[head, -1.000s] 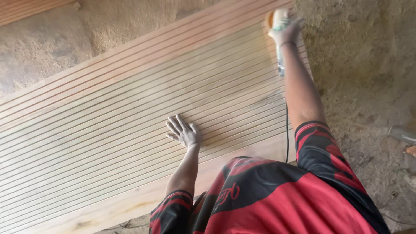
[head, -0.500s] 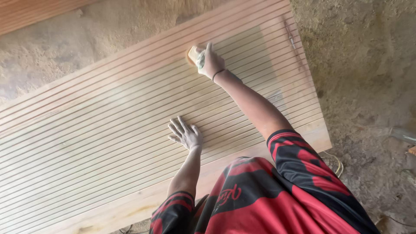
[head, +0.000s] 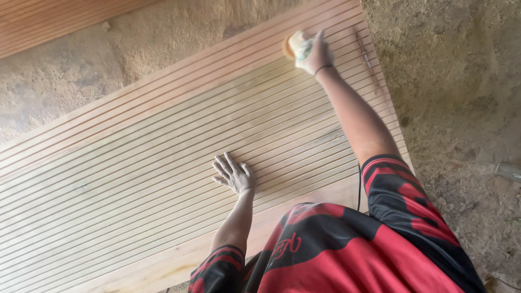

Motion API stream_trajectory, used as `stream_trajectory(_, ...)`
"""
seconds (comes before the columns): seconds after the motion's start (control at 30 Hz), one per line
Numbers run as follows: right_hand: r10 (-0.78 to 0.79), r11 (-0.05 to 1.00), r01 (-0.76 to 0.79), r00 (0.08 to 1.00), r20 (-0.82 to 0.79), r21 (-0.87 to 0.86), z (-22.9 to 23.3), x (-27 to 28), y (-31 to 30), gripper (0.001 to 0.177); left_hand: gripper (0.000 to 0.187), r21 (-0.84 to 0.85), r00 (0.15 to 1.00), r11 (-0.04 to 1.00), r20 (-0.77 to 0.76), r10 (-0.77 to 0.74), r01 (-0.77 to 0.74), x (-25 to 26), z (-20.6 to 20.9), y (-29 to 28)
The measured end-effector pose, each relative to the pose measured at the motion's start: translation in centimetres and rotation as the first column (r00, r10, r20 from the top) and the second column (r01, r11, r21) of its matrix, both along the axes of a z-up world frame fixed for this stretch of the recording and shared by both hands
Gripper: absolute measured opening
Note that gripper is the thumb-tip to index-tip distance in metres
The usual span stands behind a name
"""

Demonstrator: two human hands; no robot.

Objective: The person uses a handheld electric sander to smooth the surface of a large wooden panel with parallel grooves. The person moves the sander along the length of the panel, then switches to a manual sanding block to continue smoothing the surface.

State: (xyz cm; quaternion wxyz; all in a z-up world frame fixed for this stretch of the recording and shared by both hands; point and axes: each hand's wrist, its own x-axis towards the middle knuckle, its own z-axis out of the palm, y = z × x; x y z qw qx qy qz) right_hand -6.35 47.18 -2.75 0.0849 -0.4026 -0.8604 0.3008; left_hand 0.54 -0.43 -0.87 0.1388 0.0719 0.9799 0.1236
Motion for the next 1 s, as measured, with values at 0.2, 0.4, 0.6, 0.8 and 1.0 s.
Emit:
stream_trajectory(0.2,-0.186,0.975,0.199,0.974,0.126,-0.098,2.5,3.6,6.2,0.123,0.083,0.026,1.000,1.000,0.008,0.011,-0.011,0.0,-0.1,-0.2)
stream_trajectory(0.4,-0.331,0.932,0.344,0.936,0.120,-0.116,1.7,6.5,11.1,0.127,0.080,-0.003,1.000,1.000,-0.029,-0.007,0.007,0.2,0.0,-0.3)
stream_trajectory(0.6,-0.505,0.846,0.516,0.856,0.108,-0.133,1.5,8.3,15.4,0.124,0.083,-0.003,1.000,1.000,0.026,0.013,-0.012,-0.2,0.4,0.2)
stream_trajectory(0.8,-0.509,0.844,0.512,0.858,0.067,-0.160,0.2,4.0,12.5,0.139,0.083,0.018,1.000,1.000,0.029,0.008,-0.009,0.2,0.3,0.2)
stream_trajectory(1.0,-0.273,0.903,0.170,0.936,-0.222,-0.395,0.6,-3.9,0.0,0.049,0.082,-0.006,1.000,1.000,0.015,0.007,-0.007,-0.1,0.0,0.2)
